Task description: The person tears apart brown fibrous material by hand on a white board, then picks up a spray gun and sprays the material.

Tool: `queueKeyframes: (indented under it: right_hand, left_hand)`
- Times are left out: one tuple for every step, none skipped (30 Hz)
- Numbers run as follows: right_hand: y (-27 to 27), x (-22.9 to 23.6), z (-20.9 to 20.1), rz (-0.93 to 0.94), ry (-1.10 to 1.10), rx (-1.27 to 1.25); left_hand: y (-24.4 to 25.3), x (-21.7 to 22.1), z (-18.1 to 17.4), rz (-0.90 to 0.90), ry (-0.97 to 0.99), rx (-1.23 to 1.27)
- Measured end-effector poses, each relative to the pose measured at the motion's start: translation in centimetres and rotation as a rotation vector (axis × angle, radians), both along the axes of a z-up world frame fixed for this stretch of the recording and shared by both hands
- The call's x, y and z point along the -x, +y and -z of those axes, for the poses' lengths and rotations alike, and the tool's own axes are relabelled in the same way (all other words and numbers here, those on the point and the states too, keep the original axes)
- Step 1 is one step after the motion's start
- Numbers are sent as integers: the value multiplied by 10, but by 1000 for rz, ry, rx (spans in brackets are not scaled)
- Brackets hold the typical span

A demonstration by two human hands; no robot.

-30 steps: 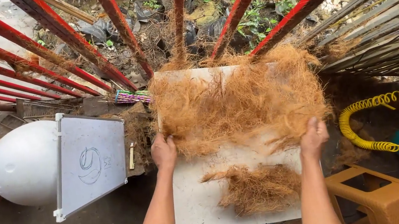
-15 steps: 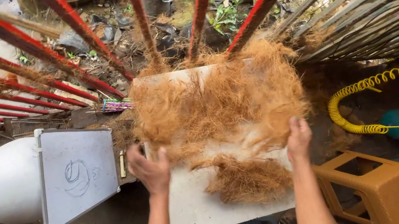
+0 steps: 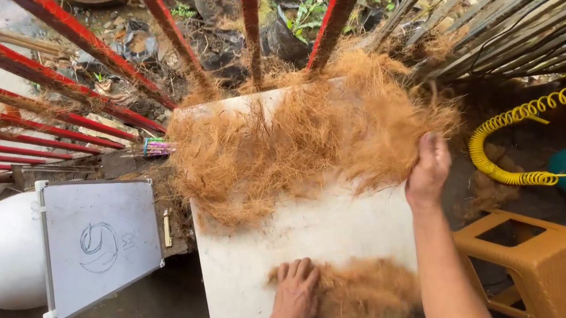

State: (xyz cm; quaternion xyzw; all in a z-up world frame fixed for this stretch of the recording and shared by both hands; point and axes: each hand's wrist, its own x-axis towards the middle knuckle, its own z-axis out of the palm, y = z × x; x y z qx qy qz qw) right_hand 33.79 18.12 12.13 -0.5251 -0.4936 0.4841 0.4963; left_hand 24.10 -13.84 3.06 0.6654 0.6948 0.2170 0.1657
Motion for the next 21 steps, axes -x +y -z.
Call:
queueKeyframes:
  right_hand:
    - [-4,9,-1,-2,-51,89]
    - [-9,16,-2,5,-105,177]
    - [-10,19,31,14,-100,169]
    - [-15,20,63,-83,-312,164]
    - [-20,20,96,-182,-524,160]
    - [-31,32,105,-170,-522,159]
    - [-41,45,114,-249,-455,210]
    - [-56,55,123,-334,-390,268]
    - [-64,63,116,-329,-392,272]
    - [-72,73,109,-381,-414,335]
    - [-80,84,102,-434,-435,398]
    - [-73,84,107,-438,-437,402]
    - [-67,84,112,-447,-467,275]
    - [-62,84,118,-455,-496,149]
    - [-57,72,124,-459,-499,155]
    - [-49,63,130,-448,-525,191]
    - [-41,54,136,-437,-551,226]
    - [-34,46,142,-444,-554,233]
    - [-26,37,149,-404,-560,236]
    - [-13,31,156,-357,-564,228]
    - [-5,23,163,-358,-563,223]
  left_hand:
    - [8,5,-19,19,-107,349]
    - [17,11,-38,49,-214,697]
    - [29,21,-41,57,-207,690]
    - [37,28,-46,-174,-299,429]
    - [45,35,-50,-401,-385,162]
    - [66,45,-60,-389,-384,160]
    - [87,56,-70,-536,-547,168]
    - [103,64,-80,-692,-714,180]
    - [118,67,-72,-688,-715,187]
    - [133,71,-64,-708,-826,245]
    - [147,76,-56,-729,-937,305]
    - [153,74,-37,-734,-939,308]
    - [159,73,-17,-836,-925,221]
    - [163,70,3,-938,-909,135]
    - [162,69,-2,-943,-911,140]
    - [162,70,-7,-1015,-888,169]
    - [162,71,-13,-1086,-865,197]
    - [161,73,-25,-1095,-864,204]
    - [159,75,-37,-1149,-902,223]
    - [163,80,-48,-1195,-941,230]
    - [160,83,-57,-1195,-941,225]
